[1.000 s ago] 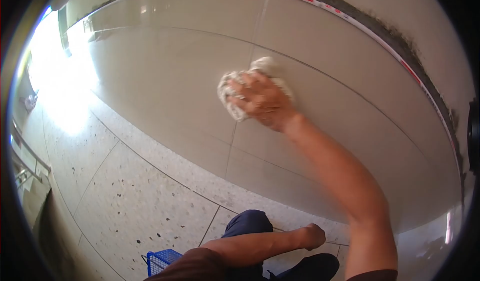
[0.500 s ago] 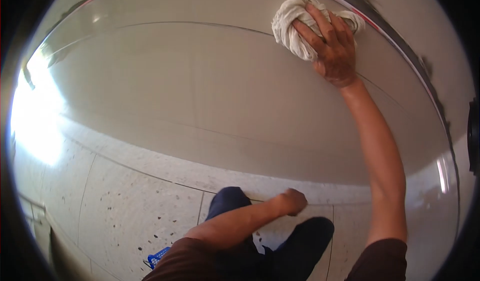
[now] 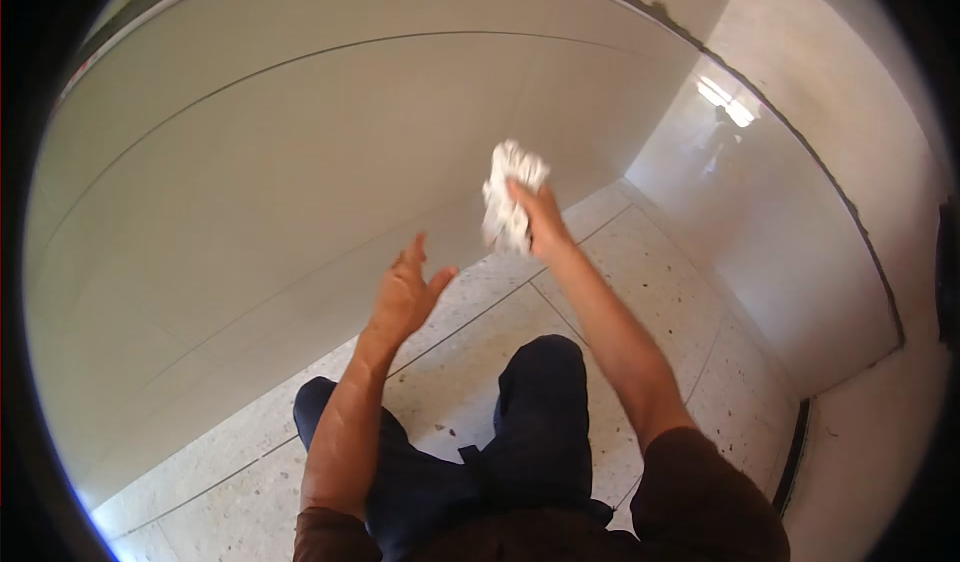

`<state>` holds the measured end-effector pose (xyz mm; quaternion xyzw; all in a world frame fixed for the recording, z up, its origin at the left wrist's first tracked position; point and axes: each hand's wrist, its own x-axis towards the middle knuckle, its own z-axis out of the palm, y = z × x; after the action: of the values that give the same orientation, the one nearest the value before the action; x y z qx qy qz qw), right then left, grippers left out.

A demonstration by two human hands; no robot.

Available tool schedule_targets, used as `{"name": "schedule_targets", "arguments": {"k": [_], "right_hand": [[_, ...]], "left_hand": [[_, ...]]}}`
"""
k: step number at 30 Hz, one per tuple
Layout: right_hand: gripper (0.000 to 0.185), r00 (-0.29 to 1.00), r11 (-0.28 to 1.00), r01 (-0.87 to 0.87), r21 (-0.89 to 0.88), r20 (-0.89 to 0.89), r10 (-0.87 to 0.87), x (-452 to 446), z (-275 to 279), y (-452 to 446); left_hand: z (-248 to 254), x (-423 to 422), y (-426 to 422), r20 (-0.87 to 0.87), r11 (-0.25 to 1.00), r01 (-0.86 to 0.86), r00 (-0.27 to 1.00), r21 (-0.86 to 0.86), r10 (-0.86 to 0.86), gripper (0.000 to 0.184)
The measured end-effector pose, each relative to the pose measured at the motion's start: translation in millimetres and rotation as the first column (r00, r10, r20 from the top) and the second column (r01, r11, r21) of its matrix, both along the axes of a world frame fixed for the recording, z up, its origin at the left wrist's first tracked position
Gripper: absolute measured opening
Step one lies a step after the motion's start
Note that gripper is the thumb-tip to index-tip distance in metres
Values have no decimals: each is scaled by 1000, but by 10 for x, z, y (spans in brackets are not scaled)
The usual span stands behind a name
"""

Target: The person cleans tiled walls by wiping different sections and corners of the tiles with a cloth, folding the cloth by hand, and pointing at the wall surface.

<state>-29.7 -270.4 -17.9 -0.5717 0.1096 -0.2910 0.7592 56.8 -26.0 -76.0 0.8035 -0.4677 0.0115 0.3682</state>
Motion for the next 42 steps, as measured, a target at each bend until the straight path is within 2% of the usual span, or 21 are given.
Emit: {"name": "schedule_targets", "arguments": {"k": [2,3,5,6,7,8,9,11,12,13,15,17,19,21,22,24,30,32,34,37,42], "right_hand": [[38,1000,996,6,91,-8,-6,-450,-30,319],[40,1000,991,24,135,0,-24,-634,-22,441],[55,937,962,62,-267,-316,-148,-855,-19,675],[62,920,807,100,-583,-254,-298,-882,-169,829],[70,900,543,127,-830,-134,-415,-928,-508,992],[73,910,581,100,-808,-161,-381,-1075,-392,1181],[73,913,583,116,-805,-145,-382,-1243,-296,1231],[75,944,497,-84,-864,-229,-239,-1730,-168,1134],[74,967,707,-74,-703,-225,-123,-1955,-72,1090],[72,981,870,-87,-485,-194,-11,-2225,-38,1048],[62,969,958,-5,-286,-240,-66,-2731,-309,916],[53,898,970,195,-148,-370,-237,-3219,-1096,865],[43,567,949,223,-223,-763,-312,-3786,-1965,1113],[46,334,897,-159,-412,-878,-344,-4400,-2888,1581],[46,264,857,-336,-390,-913,-311,-4662,-3196,1881],[47,87,892,-417,-177,-984,-155,-5017,-3520,2419],[50,-181,927,-362,98,-983,33,-4967,-3588,3064],[51,-224,930,-339,139,-972,64,-4847,-3526,3096],[52,-252,928,-331,171,-964,88,-4757,-3429,3090],[54,-266,927,-321,196,-958,110,-4651,-3207,3066],[57,-259,924,-326,202,-959,118,-4581,-2744,3028]], "left_hand": [[381,-171,-125,-550,955,-17,820,-295,-155,86],[473,-303,-218,-550,957,7,817,-290,-172,86],[585,-492,-286,-816,914,178,413,-364,-405,90],[495,-553,-334,-845,901,214,319,-377,-430,91],[116,-613,-399,-860,883,247,232,-400,-454,93],[-5,-736,-540,-770,798,133,211,-587,-602,83],[12,-773,-516,-768,800,145,225,-583,-600,83],[-8,-796,-471,-813,815,22,66,-579,-579,66],[55,-802,-410,-788,789,-76,-57,-609,-613,55],[113,-816,-319,-793,794,-80,-60,-602,-607,55],[255,-743,-145,-760,766,-171,-110,-620,-640,56],[352,-722,11,-796,790,-203,-69,-579,-601,59],[398,-762,188,-777,774,-188,-73,-604,-625,61],[343,-728,219,-825,813,-215,-54,-541,-563,62],[280,-703,249,-856,844,-185,-26,-503,-516,69],[95,-628,276,-899,889,-178,-47,-421,-435,76],[-46,-444,265,-896,934,-248,-299,-259,-328,87],[-204,-307,165,-939,944,-217,-188,-247,-289,84],[-333,-166,-19,-957,968,-173,-197,-179,-213,82],[-493,34,-305,-926,995,-99,-376,-6,-43,78],[-781,74,-603,-879,993,-110,-469,-32,-80,71]]}}
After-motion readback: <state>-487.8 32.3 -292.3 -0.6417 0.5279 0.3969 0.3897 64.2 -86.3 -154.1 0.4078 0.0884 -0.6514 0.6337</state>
